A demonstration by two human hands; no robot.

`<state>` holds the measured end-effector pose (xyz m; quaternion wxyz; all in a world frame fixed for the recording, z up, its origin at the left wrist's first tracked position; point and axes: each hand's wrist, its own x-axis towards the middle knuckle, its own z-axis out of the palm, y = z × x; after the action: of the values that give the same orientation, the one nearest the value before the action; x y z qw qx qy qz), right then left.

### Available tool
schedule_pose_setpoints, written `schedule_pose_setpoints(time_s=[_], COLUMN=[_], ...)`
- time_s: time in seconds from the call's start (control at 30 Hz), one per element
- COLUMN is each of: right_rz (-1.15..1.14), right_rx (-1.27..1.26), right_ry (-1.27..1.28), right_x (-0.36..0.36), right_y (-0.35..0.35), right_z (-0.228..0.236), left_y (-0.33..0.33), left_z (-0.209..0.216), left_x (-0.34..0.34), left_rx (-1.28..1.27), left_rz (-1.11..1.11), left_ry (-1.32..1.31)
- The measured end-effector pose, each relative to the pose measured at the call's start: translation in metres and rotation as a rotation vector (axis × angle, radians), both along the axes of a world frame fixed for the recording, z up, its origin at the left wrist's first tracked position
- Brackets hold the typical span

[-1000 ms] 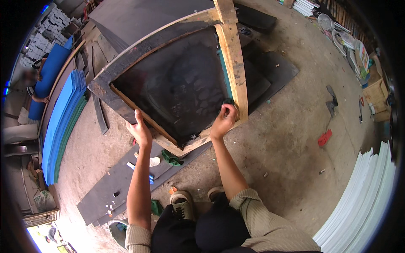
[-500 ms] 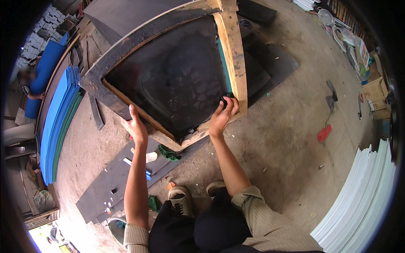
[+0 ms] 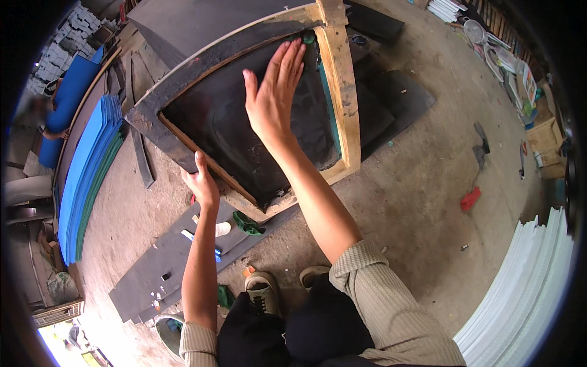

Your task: The person applies glue to a wooden frame and presses a green material onto it, smoothing it down by hand. The person repeats this process on different sections of the frame.

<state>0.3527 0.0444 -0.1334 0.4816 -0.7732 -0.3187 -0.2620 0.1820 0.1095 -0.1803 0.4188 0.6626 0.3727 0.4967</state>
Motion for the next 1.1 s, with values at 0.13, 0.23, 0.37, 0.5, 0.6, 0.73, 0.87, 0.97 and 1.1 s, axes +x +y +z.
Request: schedule_pose_setpoints(time_s=[0.13, 0.23, 0.37, 0.5, 0.6, 0.73, 0.87, 0.97, 1.1], right_rz=[-0.073, -0.08, -0.025, 0.026, -0.072, -0.239, -0.042, -0.034, -0.297], right_rx=[-0.129, -0.148, -0.111, -0.075, -0.063, 0.171, 0.259, 0.171, 0.131], right_ry=[0.106, 0.237, 0.084, 0.103, 0.379, 0.861, 0.553, 0.572, 0.855], right_x=[-0.019, -0.034, -0.018, -0.013, -0.062, -0.06, -0.049, -0.048, -0.074], right_y=[-0.04, -0.06, -0.023, -0.016, -0.048, -0.039, 0.014, 0.004, -0.056], right_z=[-0.069, -0.102, -0.038, -0.029, -0.134, -0.138, -0.046, -0.044, -0.146], left_y=[-0.008, -0.01, -0.004, -0.006, 0.002, -0.006, 0.006, 0.001, -0.009], left_z=[0.004, 0.005, 0.003, 0.004, -0.004, -0.008, -0.011, -0.007, -0.004], left_x=[0.003, 0.006, 0.005, -0.003, -0.002, 0.008, -0.002, -0.004, 0.01], left_rx=[0.038, 0.043, 0.074, -0.005, 0.043, 0.08, 0.059, 0.003, 0.036], left_rz=[0.021, 0.022, 0.039, 0.027, 0.031, 0.027, 0.067, 0.033, 0.024], left_ry=[-0.015, -0.024, -0.033, -0.007, -0.025, -0.012, -0.045, -0.034, -0.062])
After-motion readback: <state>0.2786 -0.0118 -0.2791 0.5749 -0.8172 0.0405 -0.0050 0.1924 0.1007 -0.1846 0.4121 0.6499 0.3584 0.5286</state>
